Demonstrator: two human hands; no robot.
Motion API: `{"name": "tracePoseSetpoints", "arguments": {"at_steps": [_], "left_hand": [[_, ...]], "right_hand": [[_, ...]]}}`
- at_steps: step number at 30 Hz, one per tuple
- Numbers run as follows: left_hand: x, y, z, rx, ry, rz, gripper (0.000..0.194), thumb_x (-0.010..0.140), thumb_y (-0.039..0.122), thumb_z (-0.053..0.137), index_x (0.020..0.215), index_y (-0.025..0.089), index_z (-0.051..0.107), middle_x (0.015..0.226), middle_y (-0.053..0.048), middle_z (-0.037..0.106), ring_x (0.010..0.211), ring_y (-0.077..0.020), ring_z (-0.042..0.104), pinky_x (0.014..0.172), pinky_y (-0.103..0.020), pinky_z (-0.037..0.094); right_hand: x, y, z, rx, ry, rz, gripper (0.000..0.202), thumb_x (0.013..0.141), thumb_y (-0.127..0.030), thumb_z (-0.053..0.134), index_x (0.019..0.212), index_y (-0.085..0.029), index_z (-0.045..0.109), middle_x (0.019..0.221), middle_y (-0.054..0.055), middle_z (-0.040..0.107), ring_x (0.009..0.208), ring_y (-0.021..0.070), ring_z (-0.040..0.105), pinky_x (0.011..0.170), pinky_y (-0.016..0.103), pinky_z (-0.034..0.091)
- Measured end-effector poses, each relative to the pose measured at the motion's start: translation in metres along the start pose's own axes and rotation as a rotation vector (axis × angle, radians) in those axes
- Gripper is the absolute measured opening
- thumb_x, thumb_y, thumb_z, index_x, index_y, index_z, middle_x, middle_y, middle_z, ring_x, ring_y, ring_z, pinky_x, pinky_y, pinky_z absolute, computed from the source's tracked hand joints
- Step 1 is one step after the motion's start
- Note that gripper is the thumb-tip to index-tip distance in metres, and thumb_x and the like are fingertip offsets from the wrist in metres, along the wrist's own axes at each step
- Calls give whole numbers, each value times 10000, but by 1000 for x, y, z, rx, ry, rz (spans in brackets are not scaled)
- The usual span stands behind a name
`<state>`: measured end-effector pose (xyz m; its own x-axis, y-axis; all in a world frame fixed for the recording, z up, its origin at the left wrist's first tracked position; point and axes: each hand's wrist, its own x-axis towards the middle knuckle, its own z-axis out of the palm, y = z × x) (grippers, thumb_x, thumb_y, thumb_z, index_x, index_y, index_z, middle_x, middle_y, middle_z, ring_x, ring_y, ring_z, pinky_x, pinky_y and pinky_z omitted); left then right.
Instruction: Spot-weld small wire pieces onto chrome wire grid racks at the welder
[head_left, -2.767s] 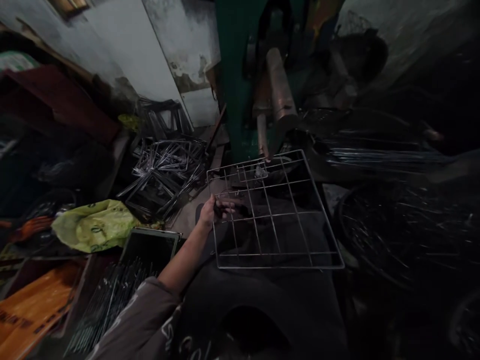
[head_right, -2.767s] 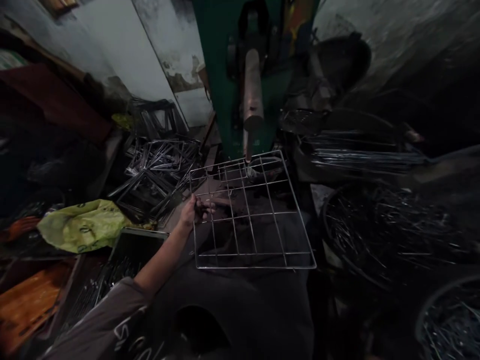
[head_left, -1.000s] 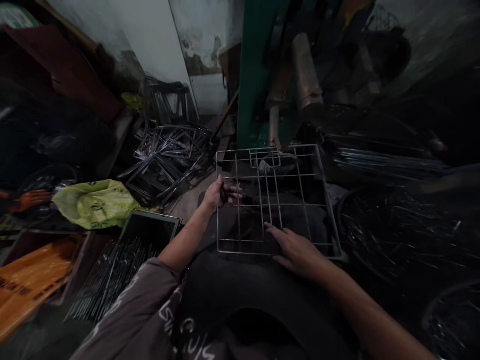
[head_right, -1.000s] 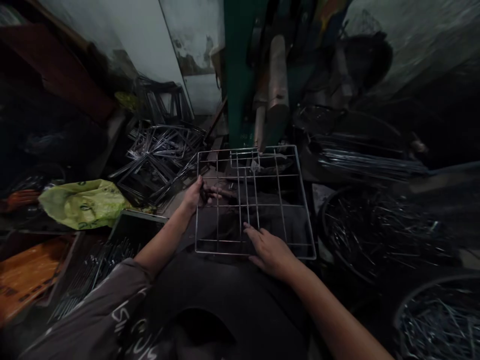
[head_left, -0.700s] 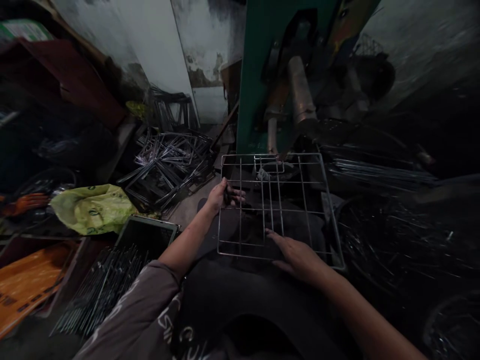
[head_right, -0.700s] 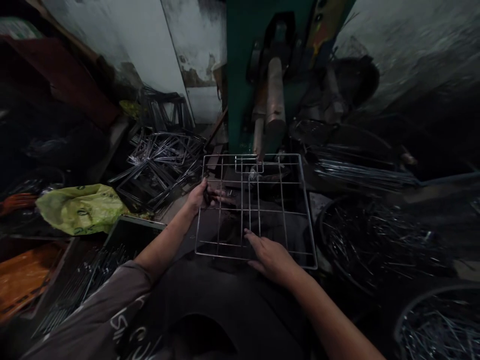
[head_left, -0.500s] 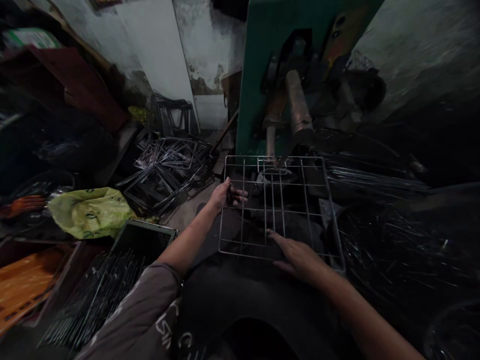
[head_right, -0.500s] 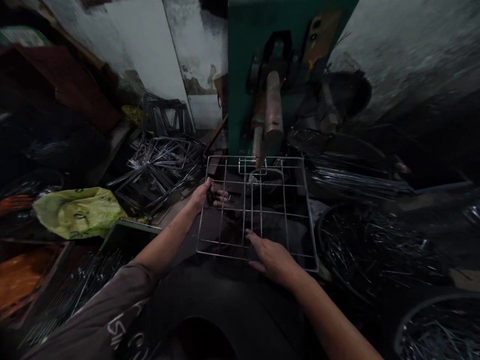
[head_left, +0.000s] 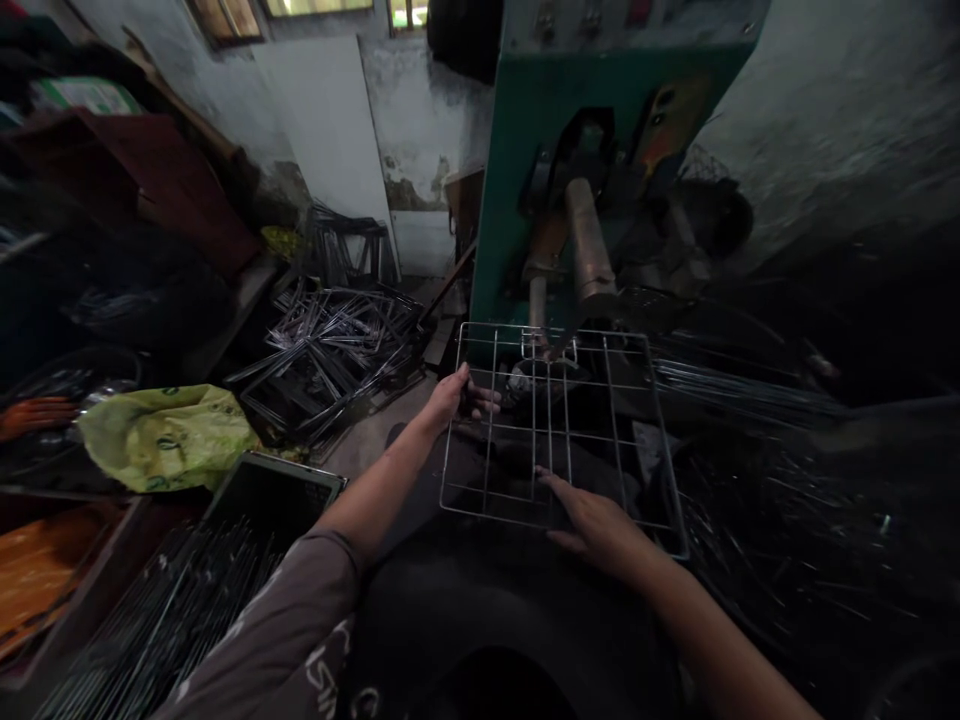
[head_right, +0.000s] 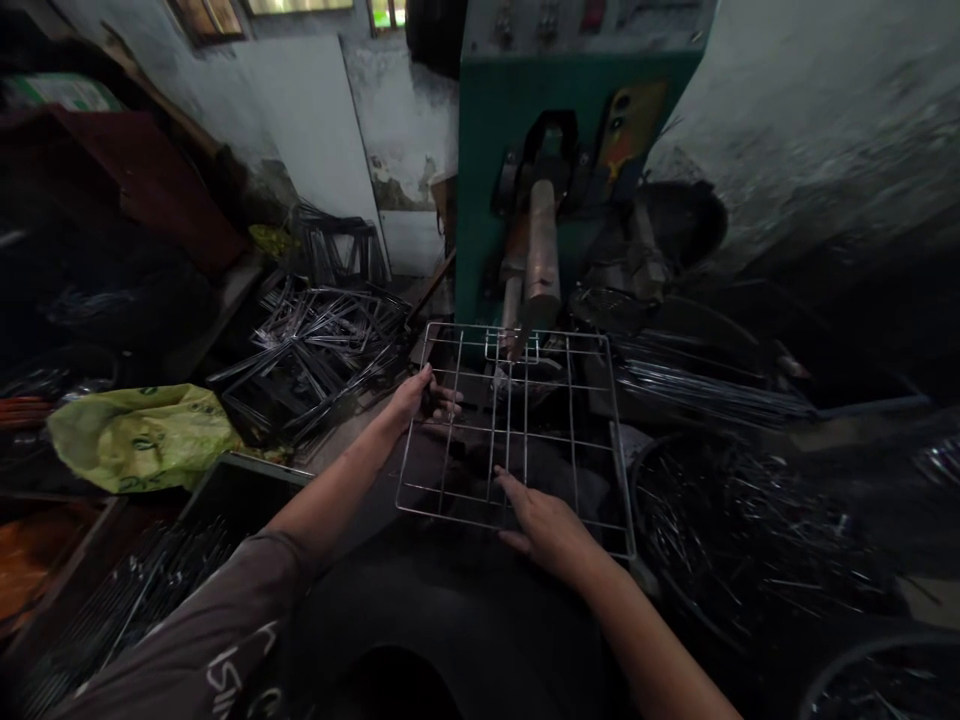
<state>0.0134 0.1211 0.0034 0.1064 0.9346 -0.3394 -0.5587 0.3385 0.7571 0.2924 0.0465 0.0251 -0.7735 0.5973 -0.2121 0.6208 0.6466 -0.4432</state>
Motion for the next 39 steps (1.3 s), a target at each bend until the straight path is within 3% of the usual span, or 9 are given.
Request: {"name": "tracePoseSetpoints", "arguments": {"at_steps": [7,15,19,21,23,26,29,32,39], "left_hand": [[5,-2,-1,-16,-14,-14,417,848,567,467,721,176,395,774,-164,711,622,-272,697,396,-234,448],[5,-4,-2,-73,-12,-15,413,827,558,515,722,175,401,884,-169,715,642,-256,701,374,-201,418],[6,-4,-5,-73,8,22,410,828,556,515,728,176,399,895,-175,712,643,-258,701,372,-197,411],[7,-1,-8,-60,29,57,409,837,557,499,727,178,392,877,-167,714,641,-255,701,377,-200,417],[8,2,-9,-49,39,73,405,850,553,476,722,180,384,858,-155,716,641,-248,701,385,-201,425],[6,9,-8,-45,39,53,399,868,543,449,718,180,382,832,-142,717,624,-232,699,388,-193,423],[-3,13,-1,-77,62,17,398,868,539,454,716,177,386,840,-139,714,588,-215,692,369,-181,406],[-10,12,4,-126,73,-3,404,868,536,458,701,177,373,864,-132,712,583,-208,690,357,-179,394],[12,16,-3,-193,138,40,404,918,504,357,683,177,380,889,-129,704,654,-215,697,388,-183,393]], "right_hand": [[1,7,3,34,25,-11,737,736,-141,616,1409,-175,317,1353,161,463,1135,254,553,935,401,484],[-6,0,0,66,47,42,733,754,-162,605,1418,-169,293,1215,148,572,1043,249,600,863,384,512],[-16,10,-8,-18,187,21,654,761,-190,595,1365,-178,343,1399,173,397,1189,274,495,962,455,439],[-18,19,-16,-82,229,33,498,771,-206,585,1248,-167,448,1461,179,292,1206,289,474,958,469,431],[-16,25,-24,-138,217,53,336,777,-229,591,1099,-166,523,1469,177,275,1150,294,514,910,462,450],[-12,23,-32,-216,129,32,238,783,-224,598,1011,-176,550,1365,159,442,1057,288,553,904,488,418],[-14,11,-36,-257,67,29,230,768,-182,611,990,-176,550,1054,110,636,953,277,566,907,506,372],[-21,1,-37,-261,96,52,182,773,-165,601,949,-174,553,865,75,644,889,263,552,879,480,365],[-5,17,-64,-306,100,70,159,810,-206,559,965,-186,589,918,87,649,941,275,534,860,463,345]]}}
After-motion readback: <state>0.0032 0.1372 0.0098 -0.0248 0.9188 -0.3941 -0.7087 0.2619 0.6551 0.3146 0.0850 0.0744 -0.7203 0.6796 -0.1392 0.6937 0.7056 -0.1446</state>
